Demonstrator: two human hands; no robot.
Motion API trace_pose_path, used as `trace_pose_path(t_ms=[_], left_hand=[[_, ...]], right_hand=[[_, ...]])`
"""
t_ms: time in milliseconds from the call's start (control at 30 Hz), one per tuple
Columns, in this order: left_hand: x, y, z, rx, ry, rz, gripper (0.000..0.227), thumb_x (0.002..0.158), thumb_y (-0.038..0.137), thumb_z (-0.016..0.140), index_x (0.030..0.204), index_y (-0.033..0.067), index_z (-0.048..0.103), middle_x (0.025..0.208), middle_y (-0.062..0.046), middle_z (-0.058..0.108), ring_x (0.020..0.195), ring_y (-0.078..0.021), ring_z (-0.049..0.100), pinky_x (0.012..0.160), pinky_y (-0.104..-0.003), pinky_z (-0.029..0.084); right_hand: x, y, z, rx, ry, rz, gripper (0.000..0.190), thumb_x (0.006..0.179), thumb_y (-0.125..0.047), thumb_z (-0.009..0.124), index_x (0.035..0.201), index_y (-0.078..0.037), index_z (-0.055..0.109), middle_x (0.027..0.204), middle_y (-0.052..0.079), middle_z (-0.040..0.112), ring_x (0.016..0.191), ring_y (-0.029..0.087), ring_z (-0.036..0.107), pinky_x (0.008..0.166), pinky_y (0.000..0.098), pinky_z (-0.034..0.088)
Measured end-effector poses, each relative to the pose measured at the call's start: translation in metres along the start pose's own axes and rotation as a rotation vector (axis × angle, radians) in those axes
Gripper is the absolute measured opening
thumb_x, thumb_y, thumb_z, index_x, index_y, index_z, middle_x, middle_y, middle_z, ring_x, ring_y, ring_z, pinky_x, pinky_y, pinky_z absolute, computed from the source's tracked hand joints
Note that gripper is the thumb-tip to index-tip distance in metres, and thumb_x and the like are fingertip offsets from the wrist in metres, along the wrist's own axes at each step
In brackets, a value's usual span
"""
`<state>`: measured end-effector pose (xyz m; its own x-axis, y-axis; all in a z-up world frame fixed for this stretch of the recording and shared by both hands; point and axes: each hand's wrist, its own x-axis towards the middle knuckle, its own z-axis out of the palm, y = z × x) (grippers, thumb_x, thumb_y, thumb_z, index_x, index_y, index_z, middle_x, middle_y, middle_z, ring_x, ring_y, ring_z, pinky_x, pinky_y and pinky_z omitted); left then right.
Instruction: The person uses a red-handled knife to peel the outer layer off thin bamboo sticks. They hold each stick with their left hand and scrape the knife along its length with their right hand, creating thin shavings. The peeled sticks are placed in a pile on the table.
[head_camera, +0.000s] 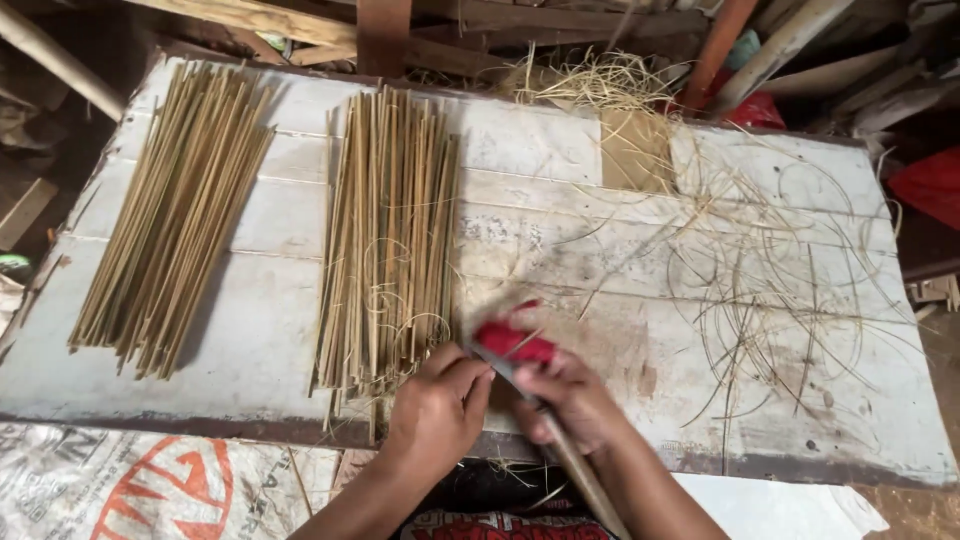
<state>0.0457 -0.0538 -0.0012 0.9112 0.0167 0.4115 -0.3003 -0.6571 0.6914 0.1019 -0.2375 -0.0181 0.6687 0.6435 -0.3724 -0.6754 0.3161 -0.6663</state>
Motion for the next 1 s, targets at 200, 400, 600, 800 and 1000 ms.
trace_pose_path(t_ms=[200,400,600,800,1000], left_hand=[[-0.021,-0.029,-0.007,-0.034,-0.057,0.092,0.011,0.087,-0.005,0.064,0.092,-0.0007,0.073,0.075,-0.006,0.065,0.052,-0.0103,0.059,0.035,-0.015,0.050],[-0.044,-0.038,-0.025,-0.220,-0.127,0.060,0.008,0.089,0.007,0.066,0.093,0.0034,0.072,0.077,-0.004,0.064,0.058,-0.0109,0.059,0.040,-0.022,0.050],[-0.015,-0.021,0.002,-0.287,-0.136,0.026,0.014,0.092,-0.003,0.056,0.095,-0.0011,0.070,0.075,-0.004,0.061,0.065,-0.0122,0.056,0.048,-0.017,0.046],[-0.017,-0.025,0.012,-0.375,-0.104,0.073,0.009,0.090,-0.004,0.062,0.092,-0.0039,0.070,0.074,-0.005,0.058,0.057,-0.0103,0.051,0.040,-0.020,0.039],[-0.036,-0.034,-0.014,-0.381,-0.150,0.009,0.012,0.092,0.006,0.062,0.091,-0.0008,0.072,0.075,-0.007,0.063,0.062,-0.0158,0.056,0.050,-0.029,0.048]], right_hand=[[-0.005,-0.044,-0.042,0.002,0.221,-0.167,0.055,0.081,-0.005,0.074,0.132,0.010,0.059,0.110,0.029,0.075,0.041,0.007,0.058,0.031,0.0196,0.046],[-0.041,-0.120,-0.214,-0.197,0.491,-0.310,0.026,0.102,-0.017,0.051,0.076,-0.016,0.045,0.056,-0.009,0.033,0.042,0.004,0.031,0.037,0.0224,0.022],[-0.015,-0.054,-0.037,-0.149,0.077,-0.514,0.070,0.077,-0.003,0.064,0.144,0.006,0.047,0.141,0.025,0.057,0.132,0.041,0.057,0.118,0.0528,0.037],[-0.009,-0.031,-0.059,-0.052,0.000,-0.147,0.027,0.093,-0.001,0.068,0.115,0.013,0.068,0.060,0.018,0.067,0.034,0.018,0.057,0.026,0.0277,0.047],[-0.041,-0.138,-0.154,-0.058,0.156,-0.439,0.035,0.097,-0.012,0.068,0.127,0.005,0.058,0.118,0.017,0.071,0.044,0.001,0.048,0.036,0.0176,0.042]])
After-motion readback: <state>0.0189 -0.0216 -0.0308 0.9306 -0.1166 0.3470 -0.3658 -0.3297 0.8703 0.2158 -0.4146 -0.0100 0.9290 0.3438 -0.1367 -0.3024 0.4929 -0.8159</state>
